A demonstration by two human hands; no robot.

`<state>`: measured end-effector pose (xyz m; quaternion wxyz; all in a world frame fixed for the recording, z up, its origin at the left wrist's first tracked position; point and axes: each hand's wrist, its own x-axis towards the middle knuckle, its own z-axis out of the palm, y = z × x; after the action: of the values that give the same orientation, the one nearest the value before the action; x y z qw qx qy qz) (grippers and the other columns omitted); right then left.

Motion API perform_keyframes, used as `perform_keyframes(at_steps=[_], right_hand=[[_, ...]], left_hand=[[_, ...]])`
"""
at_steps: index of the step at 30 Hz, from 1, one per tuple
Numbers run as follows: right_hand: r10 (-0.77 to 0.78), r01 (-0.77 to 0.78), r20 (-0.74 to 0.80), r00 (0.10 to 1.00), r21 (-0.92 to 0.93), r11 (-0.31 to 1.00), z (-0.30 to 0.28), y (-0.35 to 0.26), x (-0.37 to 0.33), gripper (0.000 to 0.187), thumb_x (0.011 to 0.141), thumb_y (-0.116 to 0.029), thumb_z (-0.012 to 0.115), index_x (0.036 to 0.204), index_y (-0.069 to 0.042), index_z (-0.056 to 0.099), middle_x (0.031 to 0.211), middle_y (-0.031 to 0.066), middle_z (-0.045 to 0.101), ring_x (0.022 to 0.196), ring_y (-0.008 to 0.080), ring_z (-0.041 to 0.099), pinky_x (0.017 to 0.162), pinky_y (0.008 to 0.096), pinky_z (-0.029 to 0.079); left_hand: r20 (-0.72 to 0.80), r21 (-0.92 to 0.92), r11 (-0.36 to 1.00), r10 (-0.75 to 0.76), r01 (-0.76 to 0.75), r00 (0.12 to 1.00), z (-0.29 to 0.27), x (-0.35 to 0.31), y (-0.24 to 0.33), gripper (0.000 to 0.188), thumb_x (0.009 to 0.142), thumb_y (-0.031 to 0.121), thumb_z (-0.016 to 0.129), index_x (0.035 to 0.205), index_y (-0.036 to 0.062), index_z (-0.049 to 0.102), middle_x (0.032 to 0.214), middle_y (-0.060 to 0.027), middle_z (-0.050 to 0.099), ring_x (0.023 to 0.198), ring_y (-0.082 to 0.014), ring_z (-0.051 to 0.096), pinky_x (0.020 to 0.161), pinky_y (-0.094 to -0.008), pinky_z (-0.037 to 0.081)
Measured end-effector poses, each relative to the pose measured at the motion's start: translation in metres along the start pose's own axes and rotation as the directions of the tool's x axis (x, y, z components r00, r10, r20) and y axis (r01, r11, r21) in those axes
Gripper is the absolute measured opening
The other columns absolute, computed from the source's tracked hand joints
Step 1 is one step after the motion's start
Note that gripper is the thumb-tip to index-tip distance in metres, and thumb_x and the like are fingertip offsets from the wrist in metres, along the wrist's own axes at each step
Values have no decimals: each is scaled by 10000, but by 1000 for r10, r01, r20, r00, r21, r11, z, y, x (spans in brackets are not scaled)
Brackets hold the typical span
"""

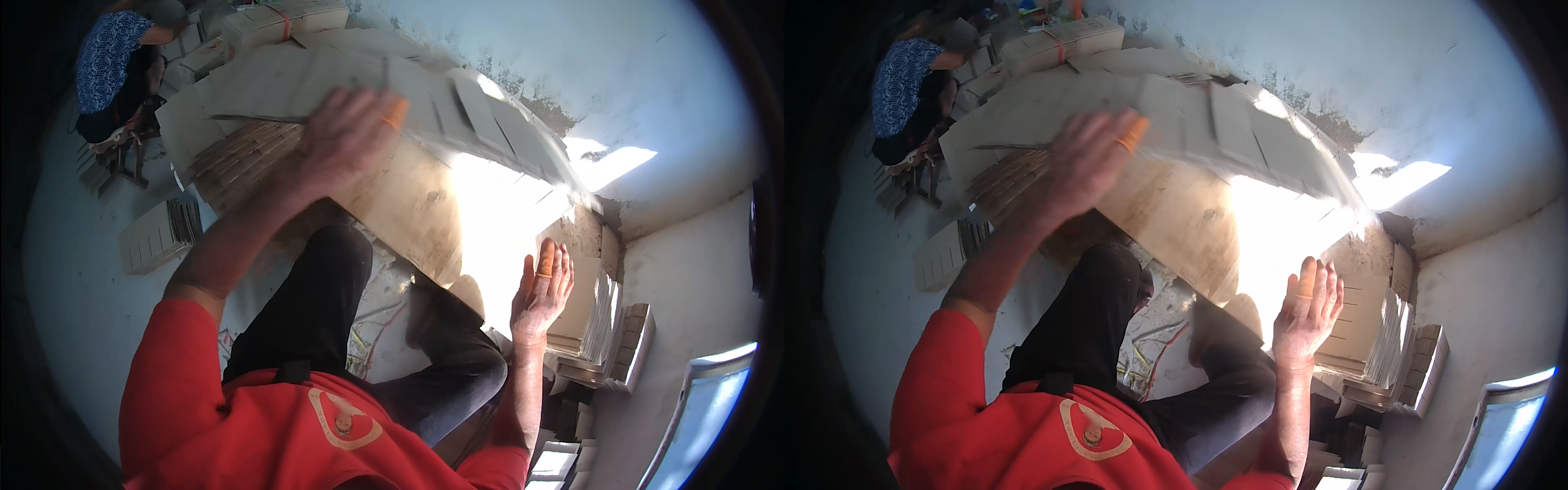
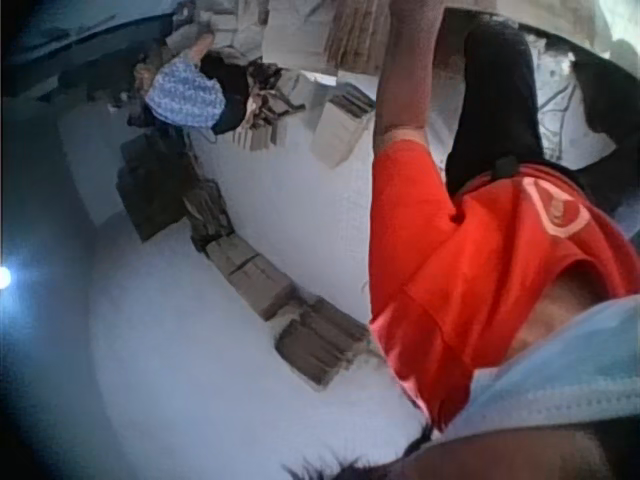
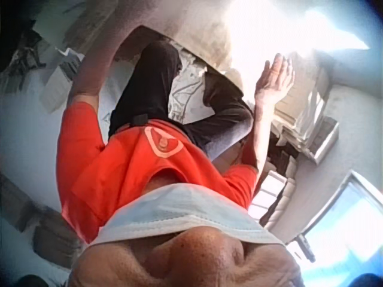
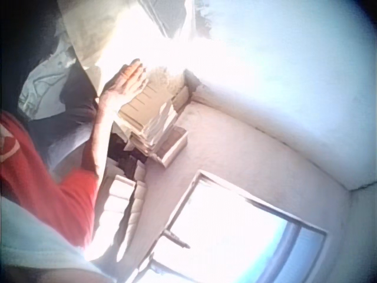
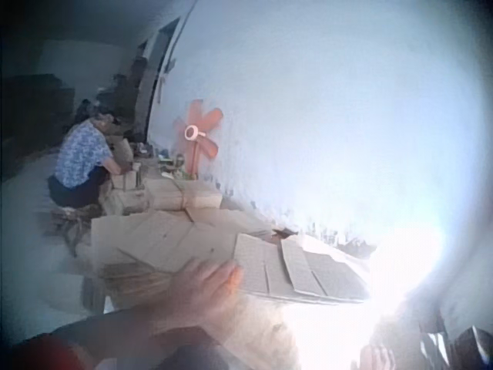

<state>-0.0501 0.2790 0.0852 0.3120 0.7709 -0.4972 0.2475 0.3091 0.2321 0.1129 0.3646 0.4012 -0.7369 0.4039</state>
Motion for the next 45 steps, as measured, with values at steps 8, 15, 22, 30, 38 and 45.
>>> perform_keyframes(at_steps=[8, 15, 22, 30, 38, 45], right_hand=[[80, -46, 251, 965, -139, 989, 10, 44, -95, 335, 897, -120, 535, 1222, -45, 556, 1200, 139, 574, 1192, 279, 491, 1065, 458, 305], [260, -229, 216, 941, -160, 960, 4, 103, -143, 261, 853, -50, 587, 1113, -38, 608, 995, 145, 622, 919, 319, 584, 801, 409, 471], [534, -393, 196, 822, -482, 783, 42, 194, -154, 373, 858, -195, 613, 1202, -96, 509, 1140, 99, 542, 1072, 303, 493, 838, 459, 414], [793, -446, 283, 540, -703, 554, 56, 256, -177, 488, 784, -359, 707, 1151, -90, 530, 1114, 134, 550, 1095, 320, 503, 866, 490, 424], [820, -748, 185, 542, -338, 571, 36, 273, -154, 389, 802, -301, 697, 1031, -22, 555, 1012, 229, 645, 953, 397, 616, 797, 458, 480], [883, -814, -79, 463, 358, 459, 28, 191, -56, 320, 841, -213, 703, 1050, -7, 576, 967, 182, 670, 756, 250, 654, 725, 369, 522]], left_hand=[[424, 421, 858, -472, 293, 773, -5, -69, -151, 505, 754, 199, 728, 1187, 6, 554, 1122, -81, 588, 1044, -247, 526, 847, -369, 423], [284, -134, 962, -191, 237, 940, 21, -43, -30, 544, 699, 222, 774, 1138, -24, 567, 1047, -101, 628, 1021, -255, 555, 857, -402, 429], [465, -654, 733, 193, 188, 864, 56, -47, 131, 451, 701, 169, 754, 1092, -19, 627, 1034, -151, 650, 997, -305, 590, 869, -400, 453], [511, -735, 646, 332, 203, 793, 94, -68, 179, 413, 691, 190, 742, 1041, -7, 645, 961, -135, 668, 943, -292, 605, 836, -384, 465], [618, -691, 625, 252, 362, 744, 106, -77, 170, 397, 659, 150, 772, 1005, -3, 652, 920, -151, 668, 867, -313, 618, 780, -393, 483], [607, -673, 614, 142, 412, 782, 167, -35, 159, 467, 695, 102, 762, 1116, 7, 583, 948, -165, 635, 896, -337, 590, 774, -416, 487]])
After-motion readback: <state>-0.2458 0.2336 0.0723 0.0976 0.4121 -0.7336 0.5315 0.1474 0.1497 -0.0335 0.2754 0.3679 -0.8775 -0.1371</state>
